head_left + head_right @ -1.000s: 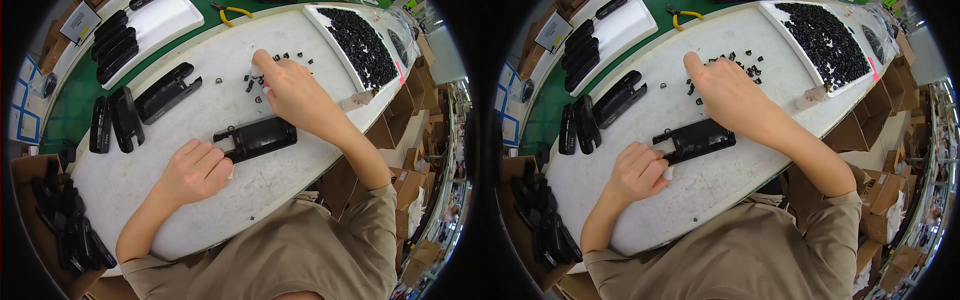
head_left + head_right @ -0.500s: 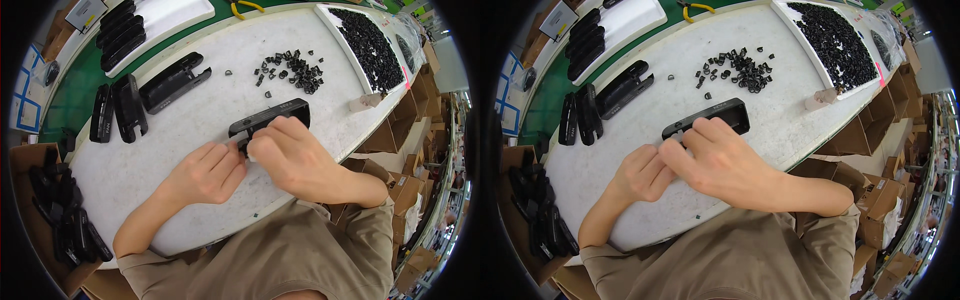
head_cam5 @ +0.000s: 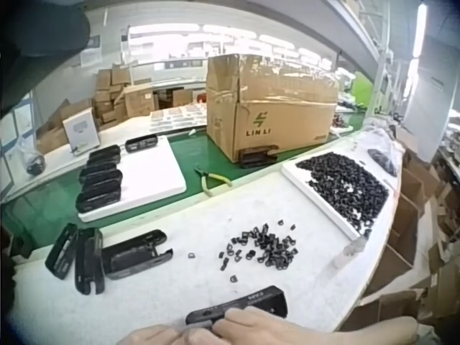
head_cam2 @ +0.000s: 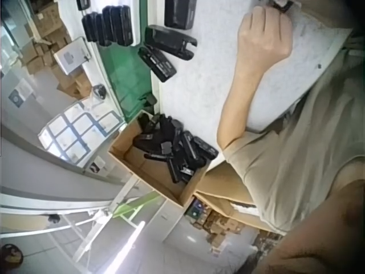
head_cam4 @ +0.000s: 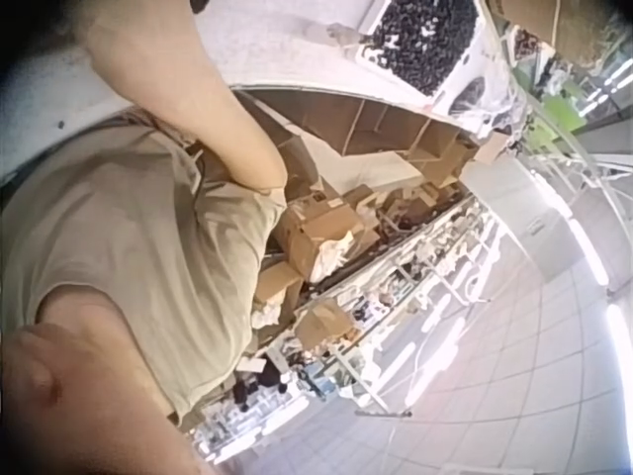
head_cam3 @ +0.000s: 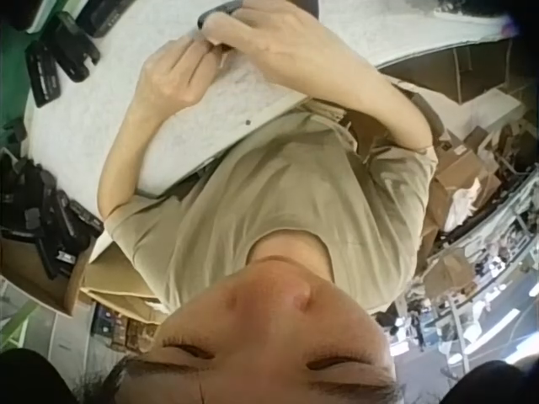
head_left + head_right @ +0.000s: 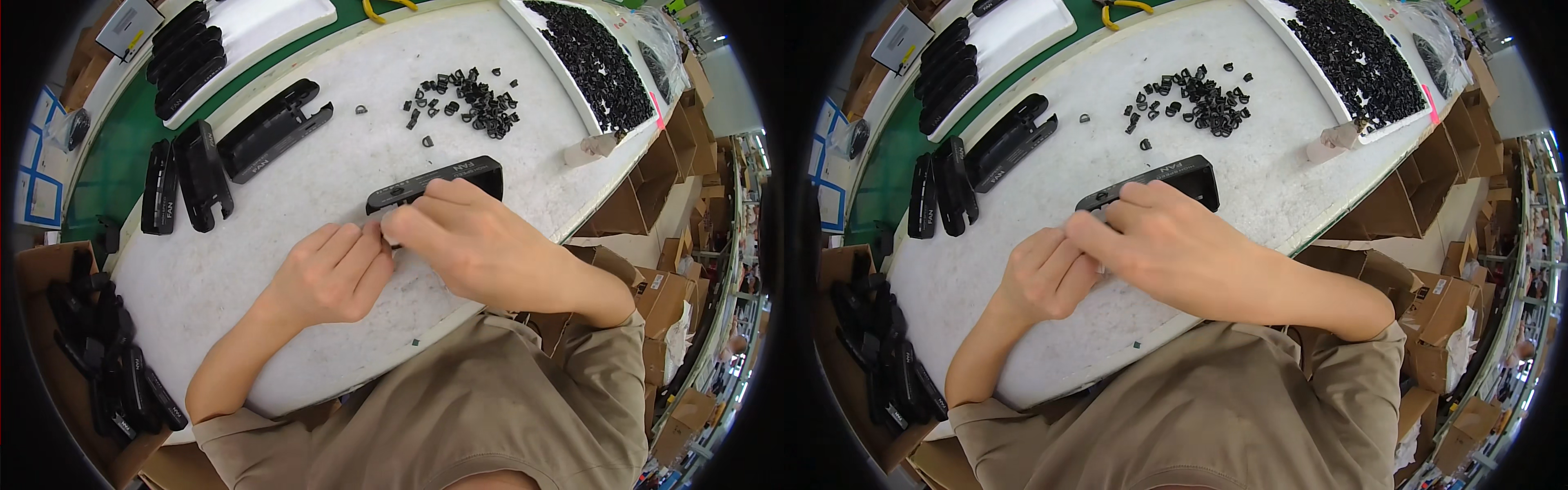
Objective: The person assembles plastic housings for electronic devices by inserting electronic components into the housings and applying adhesive with a glue applicator, using pliers to manipulate small components.
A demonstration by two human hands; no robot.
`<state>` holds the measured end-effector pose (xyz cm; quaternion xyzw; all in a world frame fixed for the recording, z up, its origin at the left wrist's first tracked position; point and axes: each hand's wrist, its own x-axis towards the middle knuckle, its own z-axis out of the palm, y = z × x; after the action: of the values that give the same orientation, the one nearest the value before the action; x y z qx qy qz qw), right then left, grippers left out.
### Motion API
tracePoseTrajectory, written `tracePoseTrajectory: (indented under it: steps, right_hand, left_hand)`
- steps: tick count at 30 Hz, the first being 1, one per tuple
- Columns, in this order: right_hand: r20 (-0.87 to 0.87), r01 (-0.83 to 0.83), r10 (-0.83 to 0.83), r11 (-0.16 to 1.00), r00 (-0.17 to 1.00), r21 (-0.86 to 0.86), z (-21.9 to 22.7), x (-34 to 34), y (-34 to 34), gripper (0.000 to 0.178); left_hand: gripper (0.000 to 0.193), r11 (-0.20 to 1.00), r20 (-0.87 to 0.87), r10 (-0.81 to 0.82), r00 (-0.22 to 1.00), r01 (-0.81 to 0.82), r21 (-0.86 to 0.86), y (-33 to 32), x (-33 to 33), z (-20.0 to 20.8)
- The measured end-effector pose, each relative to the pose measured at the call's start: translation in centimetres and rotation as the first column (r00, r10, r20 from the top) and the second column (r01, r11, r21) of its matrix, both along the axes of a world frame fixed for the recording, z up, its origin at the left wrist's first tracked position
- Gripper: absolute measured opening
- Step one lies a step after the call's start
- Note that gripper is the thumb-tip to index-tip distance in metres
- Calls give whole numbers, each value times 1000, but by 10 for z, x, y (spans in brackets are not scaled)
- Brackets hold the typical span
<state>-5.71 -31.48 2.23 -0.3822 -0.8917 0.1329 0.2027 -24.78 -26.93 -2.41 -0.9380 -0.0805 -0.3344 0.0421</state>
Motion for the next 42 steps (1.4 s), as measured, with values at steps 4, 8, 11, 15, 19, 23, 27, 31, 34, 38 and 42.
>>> tracePoseTrajectory:
  steps: [4, 8, 11, 15, 19, 23, 27, 31, 34, 38, 42]
  right_hand:
    - [-145, 100, -112, 991, 983, -84, -4, 1, -2, 32]
    - [-166, 117, -124, 992, 978, -54, -7, -3, -2, 32]
    - [-146, 124, -130, 991, 981, -54, -7, -5, -4, 32]
    - [-171, 173, -183, 982, 968, -69, -5, -10, -6, 33]
    - [-169, 177, -184, 983, 968, -53, -11, -11, -8, 36]
    - [-180, 223, -235, 971, 955, -84, -11, -11, -11, 41]
    - [-196, 247, -267, 961, 943, -122, -11, -9, -14, 44]
    - [-182, 272, -284, 958, 941, -85, -13, -4, -16, 47]
    - [-215, 303, -311, 950, 926, -71, -18, -3, -18, 47]
    - [-244, 307, -309, 951, 919, -47, -23, -1, -18, 44]
    - [-295, 314, -323, 946, 899, -79, -25, 0, -18, 42]
  left_hand:
    - [12, 996, -46, 17, 999, -13, 91, 1, -1, -2]
    - [14, 997, -29, 11, 1000, -9, 82, -1, 1, 1]
    - [13, 998, -48, 16, 999, -13, 69, -1, -1, 1]
    - [10, 997, -23, 35, 999, -33, 73, -1, 0, 1]
    - [9, 998, -7, 45, 999, -45, 48, 0, -2, -1]
    - [13, 994, 44, 47, 998, -42, -100, 0, -2, -4]
    - [21, 954, 66, 115, 991, -92, -285, -5, 0, 0]
    - [24, 944, 77, 122, 990, -92, -318, -5, 0, -3]
    - [25, 944, 64, 120, 991, -94, -315, -5, 0, -2]
    - [26, 956, 55, 112, 992, -92, -278, -5, -1, -2]
    - [23, 972, 44, 106, 993, -94, -214, -5, -1, 1]
